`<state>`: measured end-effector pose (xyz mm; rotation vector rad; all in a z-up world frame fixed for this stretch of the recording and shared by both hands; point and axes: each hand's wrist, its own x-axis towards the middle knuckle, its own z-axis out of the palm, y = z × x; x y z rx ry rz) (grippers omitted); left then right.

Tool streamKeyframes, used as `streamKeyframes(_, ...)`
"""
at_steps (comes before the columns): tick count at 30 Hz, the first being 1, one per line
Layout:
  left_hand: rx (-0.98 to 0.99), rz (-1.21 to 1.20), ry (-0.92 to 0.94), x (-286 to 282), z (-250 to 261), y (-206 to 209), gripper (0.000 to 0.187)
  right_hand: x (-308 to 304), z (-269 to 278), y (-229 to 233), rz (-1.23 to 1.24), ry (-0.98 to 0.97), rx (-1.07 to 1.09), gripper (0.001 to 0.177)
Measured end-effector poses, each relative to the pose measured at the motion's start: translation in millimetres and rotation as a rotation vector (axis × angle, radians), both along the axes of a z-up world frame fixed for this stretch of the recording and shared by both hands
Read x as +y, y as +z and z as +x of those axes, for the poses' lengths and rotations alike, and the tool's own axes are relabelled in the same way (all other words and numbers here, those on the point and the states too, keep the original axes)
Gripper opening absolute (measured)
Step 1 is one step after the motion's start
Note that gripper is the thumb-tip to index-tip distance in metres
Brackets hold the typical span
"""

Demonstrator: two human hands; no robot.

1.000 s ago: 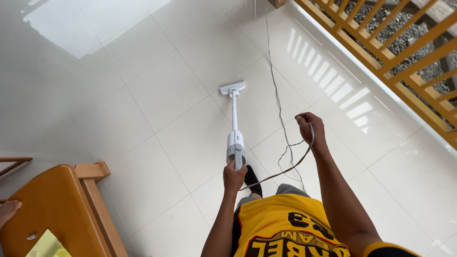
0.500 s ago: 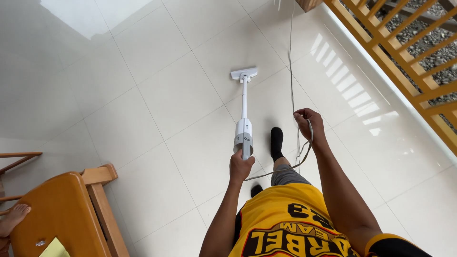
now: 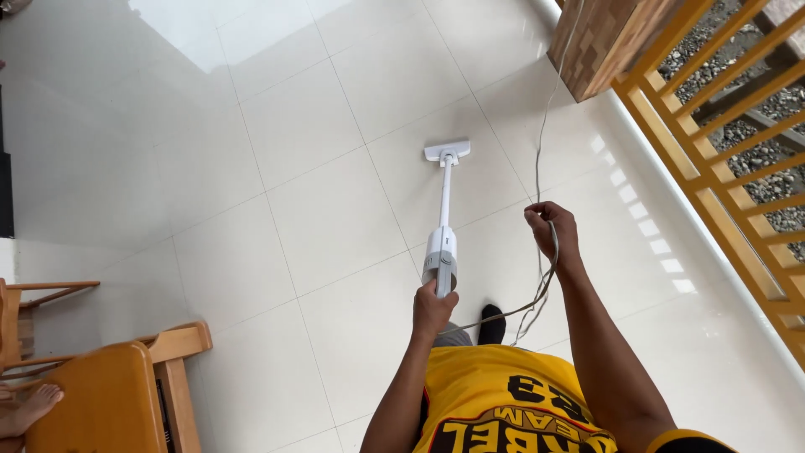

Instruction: The person uses a white corded stick vacuum to clean a white tiled floor. They move the vacuum back and forth along a wooden railing and around a wooden bench and chair, managing the power cord with their right hand.

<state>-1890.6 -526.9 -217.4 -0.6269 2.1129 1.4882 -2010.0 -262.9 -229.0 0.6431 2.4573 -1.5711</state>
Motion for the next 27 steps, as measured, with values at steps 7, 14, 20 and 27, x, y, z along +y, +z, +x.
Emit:
streamKeyframes(7, 0.017, 0.032, 0.005, 8.1, -111.7, 4.2, 0.015, 8.0, -99.2, -31.2, -0.005, 0.015, -0.05, 0.023)
streamKeyframes(14, 0.035, 0.039, -0.015, -8.7, -237.3, -46.9, 0.018, 14.6, -220.7, -35.5, 0.087, -0.056, -0.008, 0.021)
streamKeyframes(20, 0.03, 0.054, -0.04, -42.3, -356.0, -45.6, 0.018, -13.4, -347.9, -7.3, 0.107, -0.118, 0.063, 0.022)
streamKeyframes(27, 0.048, 0.03, -0.066, -68.1, -465.5, -48.6, 0.018, -51.7, -452.4, -10.4, 0.123, -0.098, 0.086, 0.022)
